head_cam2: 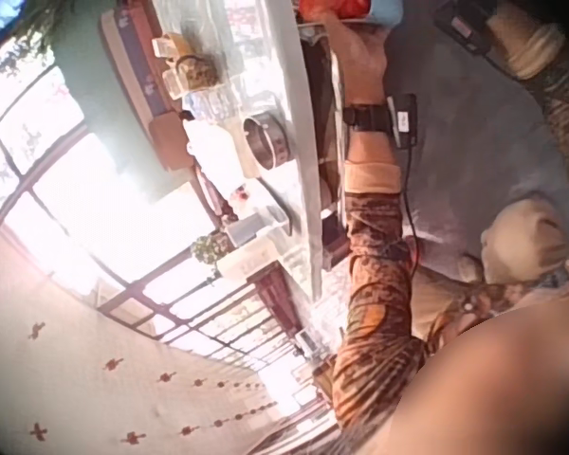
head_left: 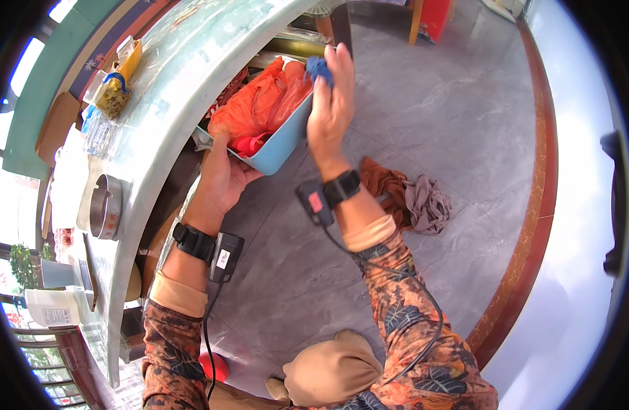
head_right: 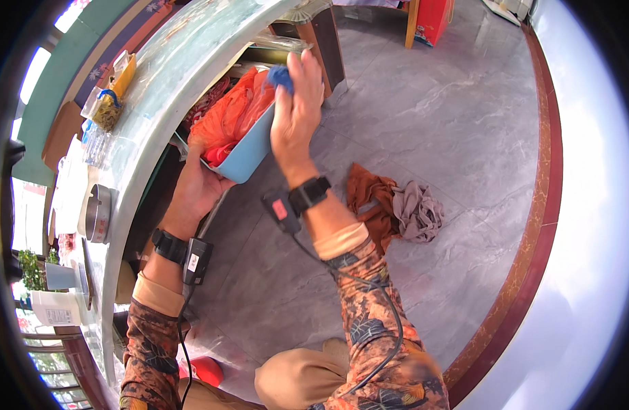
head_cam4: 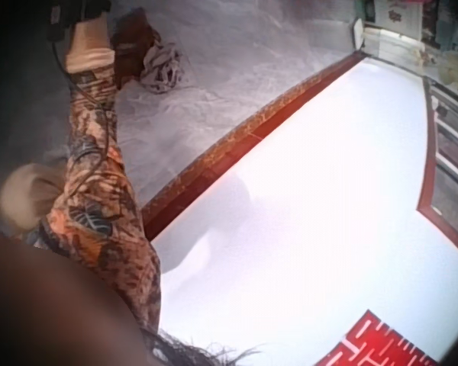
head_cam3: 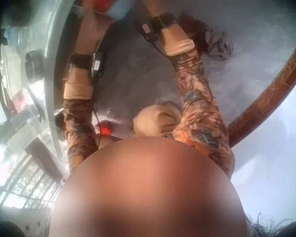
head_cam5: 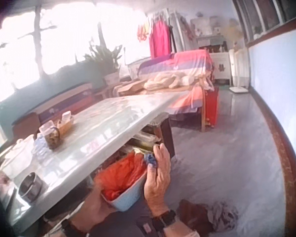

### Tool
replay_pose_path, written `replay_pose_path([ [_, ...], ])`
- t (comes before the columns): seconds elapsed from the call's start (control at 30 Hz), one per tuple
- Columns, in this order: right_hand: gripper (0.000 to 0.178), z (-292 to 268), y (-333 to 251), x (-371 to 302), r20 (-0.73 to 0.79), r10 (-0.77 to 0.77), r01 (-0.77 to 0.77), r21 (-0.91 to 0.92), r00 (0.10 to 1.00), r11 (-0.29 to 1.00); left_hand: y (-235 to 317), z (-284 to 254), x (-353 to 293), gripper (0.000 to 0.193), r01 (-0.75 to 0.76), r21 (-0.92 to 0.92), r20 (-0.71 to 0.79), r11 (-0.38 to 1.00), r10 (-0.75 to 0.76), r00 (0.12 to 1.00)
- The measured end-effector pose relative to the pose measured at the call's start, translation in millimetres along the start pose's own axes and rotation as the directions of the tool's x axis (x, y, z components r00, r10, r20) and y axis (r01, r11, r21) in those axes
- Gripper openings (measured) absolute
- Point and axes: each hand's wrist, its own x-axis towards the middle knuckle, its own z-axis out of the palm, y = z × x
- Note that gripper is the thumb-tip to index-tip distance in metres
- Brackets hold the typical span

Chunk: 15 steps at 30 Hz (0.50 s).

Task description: The person wipes a table edge and a ceramic bowl with a blue cloth, then opens a drawer to wipe its interior and contents. They wipe several papers and a pink folder, then gather small snack packets from the floor into a blue plate.

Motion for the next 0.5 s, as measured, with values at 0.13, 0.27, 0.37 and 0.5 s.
replay_pose_path([
  [0.13, 0.036, -7.2, 62.1, 61.1, 0.143, 0.32, -0.335, 0.099, 0.937, 0.937, 0.7, 0.4, 1.6, 0.056, -0.009, 0.021, -0.006, 1.0, 0.009, 1.0],
  [0.27, 0.042, -7.8, 58.6, 53.2, 0.105, 0.526, -0.527, -0.023, 0.844, 0.85, -4.5, 5.7, -0.9, 0.052, -0.025, 0.002, -0.04, 1.0, 0.025, 0.999],
  [0.37, 0.048, 5.6, 10.5, -5.4, -0.086, 0.196, -0.179, 0.17, 0.977, 0.969, -3.7, 8.7, 5.0, 0.052, -0.028, -0.001, -0.001, 1.0, 0.028, 1.0],
  [0.5, 0.059, 8.2, -66.3, -98.4, 0.091, 0.132, -0.152, 0.261, 0.987, 0.953, 0.4, 6.2, 8.6, 0.053, -0.055, -0.048, 0.031, 0.997, 0.057, 0.998],
])
